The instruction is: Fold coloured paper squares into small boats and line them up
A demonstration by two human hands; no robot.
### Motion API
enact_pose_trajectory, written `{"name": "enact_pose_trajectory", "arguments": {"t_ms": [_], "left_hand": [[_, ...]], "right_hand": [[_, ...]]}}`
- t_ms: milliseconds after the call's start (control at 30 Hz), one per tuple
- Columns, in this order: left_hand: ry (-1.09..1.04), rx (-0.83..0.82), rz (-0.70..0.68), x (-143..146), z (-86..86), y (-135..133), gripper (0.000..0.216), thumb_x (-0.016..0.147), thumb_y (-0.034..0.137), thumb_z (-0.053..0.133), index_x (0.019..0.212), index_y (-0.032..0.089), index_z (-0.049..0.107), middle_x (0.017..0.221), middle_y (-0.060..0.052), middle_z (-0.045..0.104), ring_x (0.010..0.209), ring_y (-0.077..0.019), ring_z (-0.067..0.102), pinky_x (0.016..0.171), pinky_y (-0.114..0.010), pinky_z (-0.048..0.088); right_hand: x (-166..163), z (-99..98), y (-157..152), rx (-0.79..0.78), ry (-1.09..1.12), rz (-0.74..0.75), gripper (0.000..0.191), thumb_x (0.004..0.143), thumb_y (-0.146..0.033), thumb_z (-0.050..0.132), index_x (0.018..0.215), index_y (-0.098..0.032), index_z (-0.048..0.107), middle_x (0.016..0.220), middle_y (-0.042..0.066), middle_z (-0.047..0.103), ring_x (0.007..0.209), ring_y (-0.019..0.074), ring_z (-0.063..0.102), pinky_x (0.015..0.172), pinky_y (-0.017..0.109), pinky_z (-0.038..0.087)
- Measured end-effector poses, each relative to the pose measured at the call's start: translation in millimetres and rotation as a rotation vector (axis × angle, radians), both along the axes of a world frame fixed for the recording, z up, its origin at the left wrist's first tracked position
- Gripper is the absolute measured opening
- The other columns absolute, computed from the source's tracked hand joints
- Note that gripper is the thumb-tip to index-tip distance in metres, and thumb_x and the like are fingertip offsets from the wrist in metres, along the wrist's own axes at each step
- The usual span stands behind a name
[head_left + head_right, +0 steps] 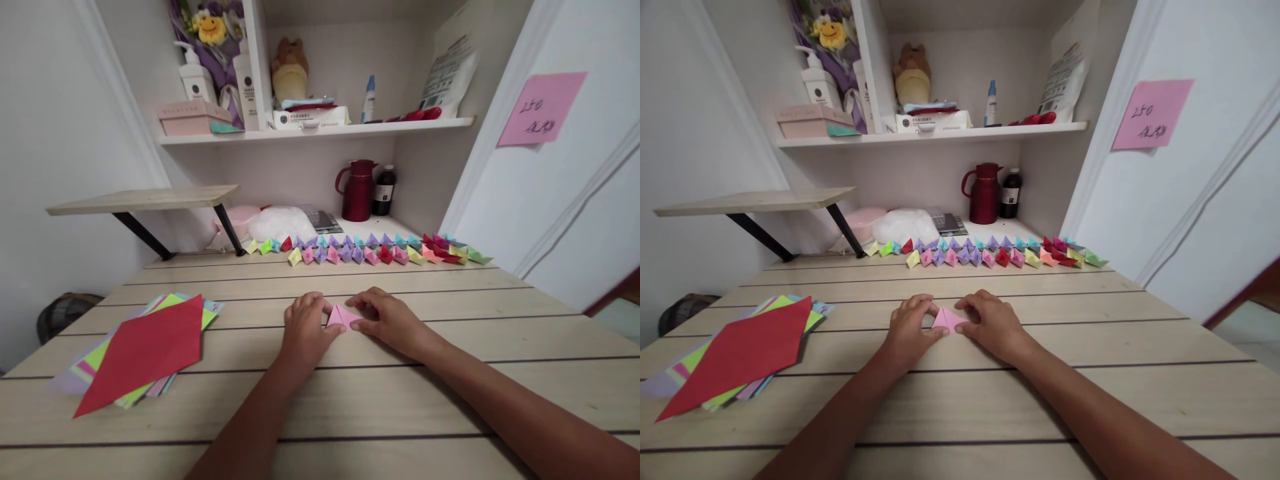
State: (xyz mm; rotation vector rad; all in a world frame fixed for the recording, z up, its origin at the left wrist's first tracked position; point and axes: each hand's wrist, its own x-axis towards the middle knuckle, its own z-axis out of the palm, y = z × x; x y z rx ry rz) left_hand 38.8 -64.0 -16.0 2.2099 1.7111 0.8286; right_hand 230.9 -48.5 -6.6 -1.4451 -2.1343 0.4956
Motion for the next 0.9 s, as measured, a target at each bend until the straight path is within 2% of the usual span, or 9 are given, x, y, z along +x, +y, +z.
{"name": "enact_pose_trajectory", "arguments": {"t_ms": [67, 133, 300, 400, 533, 667, 767, 900], "left_hand": [[-0.018, 0.006, 0.006, -0.3, -0.4, 0.0, 0.023, 0.072, 0.033, 0.072, 0.087, 0.024, 0.057, 0.125, -0.003, 0.057, 0.12, -0.0241, 0.047, 0.097, -0.039, 0.032], [-0.032, 0.013, 0.004, -0.9, -0.3, -0.4, 0.024, 0.071, 0.031, 0.071, 0.088, 0.024, 0.055, 0.123, -0.003, 0.058, 0.118, -0.0231, 0.048, 0.096, -0.038, 0.032], [-0.074, 0.003, -0.029, -1.6, 4.0, -3.2, 0.021, 0.07, 0.024, 0.069, 0.086, 0.024, 0.054, 0.12, -0.001, 0.059, 0.115, -0.0214, 0.05, 0.097, -0.039, 0.031], [-0.196, 0.001, -0.083, -1.2, 8.1, -5.1, 0.024, 0.067, 0.017, 0.068, 0.086, 0.023, 0.055, 0.108, 0.0, 0.062, 0.105, -0.0193, 0.055, 0.094, -0.035, 0.036], [-0.494, -0.107, -0.185, -0.5, 12.0, -6.9, 0.029, 0.066, 0.018, 0.068, 0.094, 0.022, 0.059, 0.091, 0.0, 0.066, 0.083, -0.0162, 0.06, 0.075, -0.026, 0.044], [-0.546, -0.11, -0.178, -0.5, 16.3, -7.8, 0.006, 0.07, 0.024, 0.062, 0.068, 0.019, 0.062, 0.066, 0.002, 0.061, 0.066, -0.0141, 0.053, 0.063, -0.023, 0.04], [-0.521, -0.065, -0.144, -0.8, 18.9, -7.8, 0.012, 0.069, 0.022, 0.059, 0.058, 0.019, 0.057, 0.057, 0.004, 0.053, 0.059, -0.0126, 0.047, 0.058, -0.022, 0.035], [-0.524, -0.088, -0.132, -0.2, 14.8, -6.8, 0.015, 0.068, 0.025, 0.061, 0.056, 0.019, 0.054, 0.055, 0.004, 0.049, 0.058, -0.013, 0.045, 0.056, -0.022, 0.034]], "right_hand": [[-3.1, -0.2, -0.8, -0.003, 0.001, -0.012, 0.037, 0.074, -0.033, 0.069, 0.11, -0.024, 0.065, 0.097, 0.005, 0.062, 0.088, 0.0212, 0.058, 0.076, 0.032, 0.042], [-6.5, -0.6, -1.2, -0.012, 0.015, -0.013, 0.035, 0.074, -0.032, 0.069, 0.108, -0.025, 0.066, 0.098, 0.005, 0.062, 0.092, 0.0218, 0.058, 0.08, 0.034, 0.041], [-10.2, -1.4, -0.2, -0.038, 0.133, 0.043, 0.013, 0.069, -0.031, 0.072, 0.077, -0.023, 0.068, 0.093, 0.002, 0.065, 0.091, 0.0217, 0.057, 0.085, 0.035, 0.04], [-8.8, -0.3, -0.4, -0.085, 0.289, 0.124, 0.012, 0.071, -0.03, 0.068, 0.075, -0.02, 0.064, 0.083, 0.001, 0.064, 0.081, 0.0185, 0.056, 0.076, 0.03, 0.042], [-8.7, 1.6, -3.5, -0.163, 0.441, 0.151, 0.016, 0.073, -0.032, 0.065, 0.074, -0.017, 0.059, 0.069, -0.003, 0.056, 0.067, 0.0137, 0.05, 0.063, 0.025, 0.039], [-14.0, 3.5, -10.1, -0.165, 0.492, 0.148, 0.018, 0.071, -0.031, 0.068, 0.069, -0.017, 0.056, 0.064, -0.004, 0.051, 0.063, 0.0121, 0.045, 0.059, 0.023, 0.035], [-18.6, 6.5, -15.8, -0.172, 0.551, 0.165, 0.017, 0.07, -0.028, 0.069, 0.07, -0.017, 0.056, 0.065, -0.004, 0.05, 0.064, 0.0117, 0.043, 0.059, 0.023, 0.034], [-20.1, 10.3, -19.1, -0.209, 0.62, 0.14, 0.017, 0.067, -0.027, 0.071, 0.065, -0.016, 0.058, 0.06, -0.005, 0.049, 0.06, 0.0109, 0.042, 0.056, 0.022, 0.031]]}}
